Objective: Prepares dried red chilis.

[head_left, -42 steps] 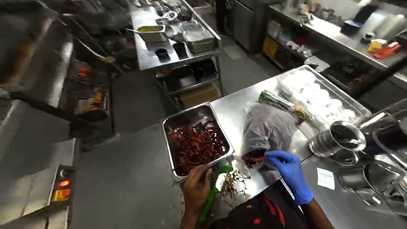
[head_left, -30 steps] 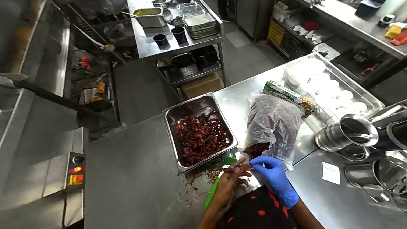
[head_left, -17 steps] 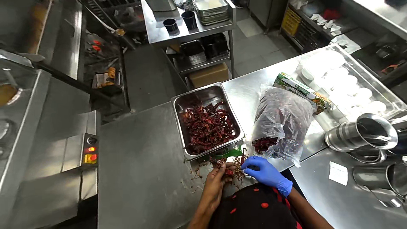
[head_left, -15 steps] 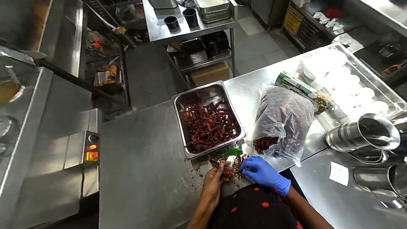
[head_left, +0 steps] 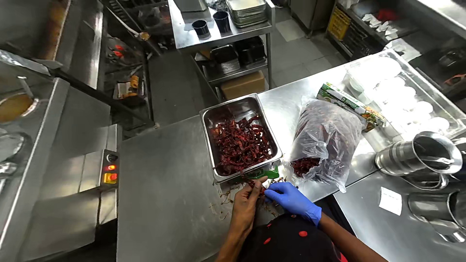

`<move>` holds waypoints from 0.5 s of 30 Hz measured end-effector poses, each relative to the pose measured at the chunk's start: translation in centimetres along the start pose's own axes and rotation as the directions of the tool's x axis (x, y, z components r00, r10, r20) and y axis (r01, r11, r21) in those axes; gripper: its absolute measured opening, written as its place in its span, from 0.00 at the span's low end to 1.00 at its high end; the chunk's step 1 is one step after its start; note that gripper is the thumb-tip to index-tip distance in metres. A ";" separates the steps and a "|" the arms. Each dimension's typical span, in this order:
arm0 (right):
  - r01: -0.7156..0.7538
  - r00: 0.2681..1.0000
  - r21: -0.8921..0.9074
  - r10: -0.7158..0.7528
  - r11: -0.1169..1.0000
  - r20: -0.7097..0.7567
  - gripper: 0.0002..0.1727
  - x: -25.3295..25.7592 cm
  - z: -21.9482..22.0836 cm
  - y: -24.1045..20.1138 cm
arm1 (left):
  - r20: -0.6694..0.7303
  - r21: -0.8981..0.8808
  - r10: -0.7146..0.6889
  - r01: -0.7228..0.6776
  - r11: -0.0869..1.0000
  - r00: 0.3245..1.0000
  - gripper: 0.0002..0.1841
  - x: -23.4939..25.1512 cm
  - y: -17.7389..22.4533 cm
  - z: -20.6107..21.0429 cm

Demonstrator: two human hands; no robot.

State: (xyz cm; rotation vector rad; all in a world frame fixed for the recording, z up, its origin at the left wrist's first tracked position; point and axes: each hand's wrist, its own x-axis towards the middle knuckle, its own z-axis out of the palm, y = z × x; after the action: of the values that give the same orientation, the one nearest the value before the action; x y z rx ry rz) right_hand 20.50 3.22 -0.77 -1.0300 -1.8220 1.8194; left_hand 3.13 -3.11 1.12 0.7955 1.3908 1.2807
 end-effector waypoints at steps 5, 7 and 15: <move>0.039 0.990 -0.001 -0.039 0.999 -0.137 0.17 -0.2 -0.2 -0.6 | -0.035 -0.036 -0.001 0.000 0.999 0.999 0.09 0.0 0.6 0.5; 0.052 0.990 0.026 -0.049 0.998 -0.134 0.18 -0.3 -0.5 -1.1 | -0.042 -0.089 -0.004 0.000 0.996 0.999 0.09 -0.2 0.8 0.6; -0.060 0.991 0.379 0.100 0.924 -0.088 0.29 -0.4 -0.6 -3.0 | 0.057 0.027 0.242 -0.243 0.970 0.969 0.10 -0.3 2.2 1.2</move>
State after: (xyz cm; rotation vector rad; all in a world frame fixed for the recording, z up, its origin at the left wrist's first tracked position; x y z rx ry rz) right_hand 20.45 3.63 2.24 -1.0388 -1.3148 2.0165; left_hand 3.99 -2.60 3.43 1.0409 1.3041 1.4143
